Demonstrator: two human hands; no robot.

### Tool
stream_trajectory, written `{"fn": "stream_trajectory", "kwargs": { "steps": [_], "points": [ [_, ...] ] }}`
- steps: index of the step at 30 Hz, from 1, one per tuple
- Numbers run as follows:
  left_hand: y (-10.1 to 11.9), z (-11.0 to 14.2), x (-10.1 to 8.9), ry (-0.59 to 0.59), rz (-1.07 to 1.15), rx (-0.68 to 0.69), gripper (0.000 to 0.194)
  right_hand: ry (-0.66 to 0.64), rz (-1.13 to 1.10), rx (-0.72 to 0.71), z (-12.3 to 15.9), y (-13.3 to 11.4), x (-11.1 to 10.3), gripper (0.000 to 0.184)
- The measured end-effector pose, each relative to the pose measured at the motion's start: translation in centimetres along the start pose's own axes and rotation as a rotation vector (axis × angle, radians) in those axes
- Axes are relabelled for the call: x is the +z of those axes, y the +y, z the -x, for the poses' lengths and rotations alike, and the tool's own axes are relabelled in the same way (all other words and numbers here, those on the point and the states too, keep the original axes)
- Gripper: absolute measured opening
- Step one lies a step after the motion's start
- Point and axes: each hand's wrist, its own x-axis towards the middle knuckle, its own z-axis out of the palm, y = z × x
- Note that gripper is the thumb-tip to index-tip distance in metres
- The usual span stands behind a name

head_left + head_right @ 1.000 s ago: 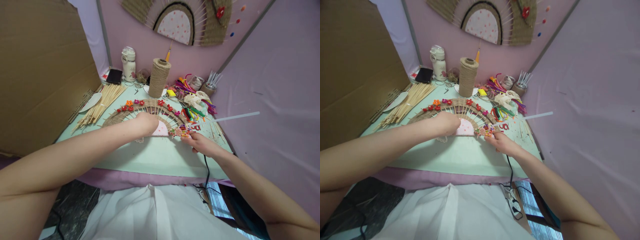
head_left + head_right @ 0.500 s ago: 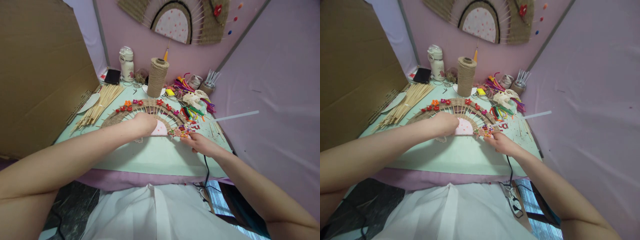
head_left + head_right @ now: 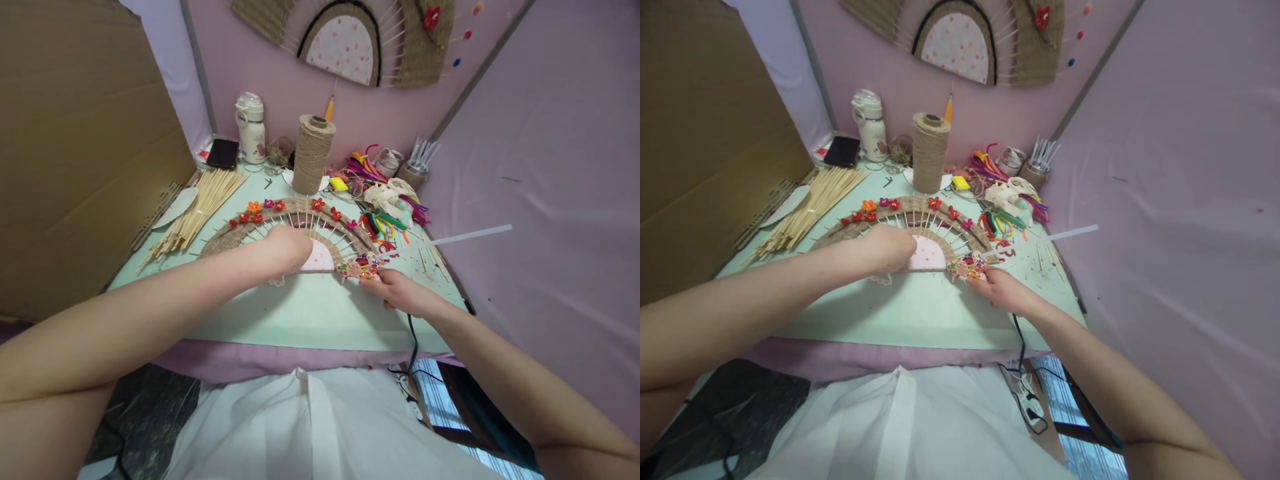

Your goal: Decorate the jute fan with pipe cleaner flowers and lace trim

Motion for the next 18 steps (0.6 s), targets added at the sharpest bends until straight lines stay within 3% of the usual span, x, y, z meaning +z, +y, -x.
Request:
{"fn": "stream_trajectory", "kwargs": {
  "steps": [3,7,11,15,18],
  "points": [
    [-0.1,-0.2,0.1,-0.011,-0.011,-0.018,0.031,-0.053,0.005,0.038,0.8,-0.2,-0.1,0.034],
    [-0.9,-0.3,-0.1,-0.017,0.006,-0.012,0.029,0.062,0.106,0.006,1.8,1.0,-1.2,0.035],
    [-2.3,-0.2,-1.5,0.004,0.063,0.031,0.04,0.293,0.391,-0.108,1.8,4.9,-2.9,0.03],
    [-3.9,-0.7,-3.5,-0.02,0.247,0.146,0.043,0.486,0.698,0.065,1.3,9.6,-4.0,0.033],
    [-4.6,-1.6,-4.7,-0.067,0.35,0.215,0.042,0.525,0.799,0.145,1.1,12.5,-4.1,0.037]
  ]
}}
